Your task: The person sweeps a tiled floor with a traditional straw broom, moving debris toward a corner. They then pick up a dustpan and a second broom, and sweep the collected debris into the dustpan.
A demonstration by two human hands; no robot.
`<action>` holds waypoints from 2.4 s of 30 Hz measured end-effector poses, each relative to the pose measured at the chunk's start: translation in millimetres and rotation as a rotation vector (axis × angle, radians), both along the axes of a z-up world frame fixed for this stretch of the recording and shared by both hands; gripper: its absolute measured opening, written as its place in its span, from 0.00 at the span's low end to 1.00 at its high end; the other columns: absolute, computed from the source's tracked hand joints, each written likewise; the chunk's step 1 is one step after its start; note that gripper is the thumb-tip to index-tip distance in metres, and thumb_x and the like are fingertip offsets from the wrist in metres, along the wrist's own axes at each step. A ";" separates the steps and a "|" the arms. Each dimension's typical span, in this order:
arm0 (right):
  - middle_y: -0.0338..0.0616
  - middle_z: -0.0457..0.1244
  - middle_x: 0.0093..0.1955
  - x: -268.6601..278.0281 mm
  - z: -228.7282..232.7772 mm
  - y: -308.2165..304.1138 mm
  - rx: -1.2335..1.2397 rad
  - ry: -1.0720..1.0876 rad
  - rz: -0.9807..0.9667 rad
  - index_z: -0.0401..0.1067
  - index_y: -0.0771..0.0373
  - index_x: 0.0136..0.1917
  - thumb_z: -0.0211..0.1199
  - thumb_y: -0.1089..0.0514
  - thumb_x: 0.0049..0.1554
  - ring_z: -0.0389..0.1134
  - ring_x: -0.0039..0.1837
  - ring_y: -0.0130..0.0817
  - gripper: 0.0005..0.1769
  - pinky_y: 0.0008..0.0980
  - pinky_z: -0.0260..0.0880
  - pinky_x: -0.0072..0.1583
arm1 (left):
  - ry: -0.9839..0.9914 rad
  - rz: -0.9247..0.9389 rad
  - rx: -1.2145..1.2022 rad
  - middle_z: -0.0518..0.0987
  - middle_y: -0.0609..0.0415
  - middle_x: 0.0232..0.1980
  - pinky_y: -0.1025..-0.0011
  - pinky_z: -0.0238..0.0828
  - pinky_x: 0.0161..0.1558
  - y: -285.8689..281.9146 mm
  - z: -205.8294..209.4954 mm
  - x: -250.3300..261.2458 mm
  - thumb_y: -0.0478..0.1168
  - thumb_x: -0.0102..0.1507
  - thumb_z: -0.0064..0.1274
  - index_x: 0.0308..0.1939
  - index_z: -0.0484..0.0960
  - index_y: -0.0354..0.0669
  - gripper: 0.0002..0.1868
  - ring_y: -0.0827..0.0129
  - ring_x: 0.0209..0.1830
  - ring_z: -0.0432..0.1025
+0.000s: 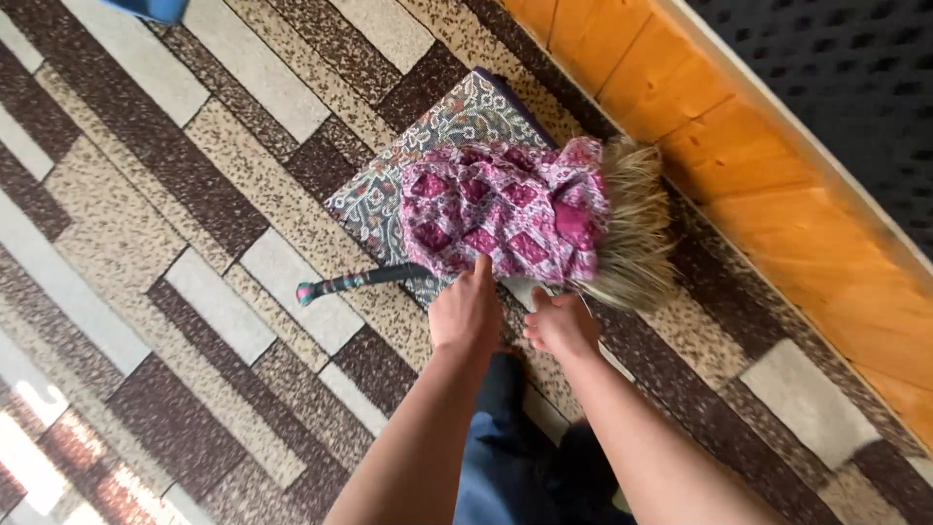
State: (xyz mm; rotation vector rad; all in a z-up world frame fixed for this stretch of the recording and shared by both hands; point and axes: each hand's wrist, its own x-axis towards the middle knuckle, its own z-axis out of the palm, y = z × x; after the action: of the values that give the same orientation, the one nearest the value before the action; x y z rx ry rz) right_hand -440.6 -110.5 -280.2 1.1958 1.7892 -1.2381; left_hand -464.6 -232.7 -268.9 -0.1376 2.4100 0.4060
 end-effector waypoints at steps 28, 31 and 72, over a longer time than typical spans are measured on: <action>0.50 0.66 0.55 -37.6 10.9 -21.2 0.082 0.298 0.060 0.68 0.63 0.60 0.51 0.60 0.58 0.73 0.44 0.39 0.17 0.31 0.78 0.42 | 0.738 -0.331 -0.124 0.67 0.47 0.54 0.65 0.63 0.48 -31.0 -69.6 3.2 0.29 0.55 0.47 0.60 0.70 0.42 0.27 0.57 0.54 0.65; 0.49 0.67 0.53 -24.7 -6.6 -15.5 0.094 0.258 0.089 0.71 0.60 0.58 0.54 0.59 0.58 0.74 0.41 0.36 0.15 0.29 0.79 0.41 | 0.671 -0.572 -0.081 0.68 0.51 0.50 0.63 0.59 0.44 -33.0 -78.5 17.4 0.35 0.57 0.50 0.52 0.74 0.49 0.19 0.59 0.48 0.63; 0.60 0.57 0.61 5.4 -6.0 10.1 0.037 0.078 -0.012 0.66 0.69 0.62 0.57 0.58 0.56 0.73 0.41 0.35 0.22 0.26 0.78 0.41 | 0.498 -0.309 -0.368 0.70 0.55 0.45 0.63 0.65 0.54 -26.4 -117.3 58.8 0.42 0.62 0.43 0.50 0.71 0.49 0.12 0.63 0.49 0.69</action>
State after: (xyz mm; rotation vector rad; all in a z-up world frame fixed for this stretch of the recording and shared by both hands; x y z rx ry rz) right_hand -435.2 -100.4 -286.2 1.1956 1.8712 -1.2800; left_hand -405.8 -259.1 -386.2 0.1974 2.9131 -0.1729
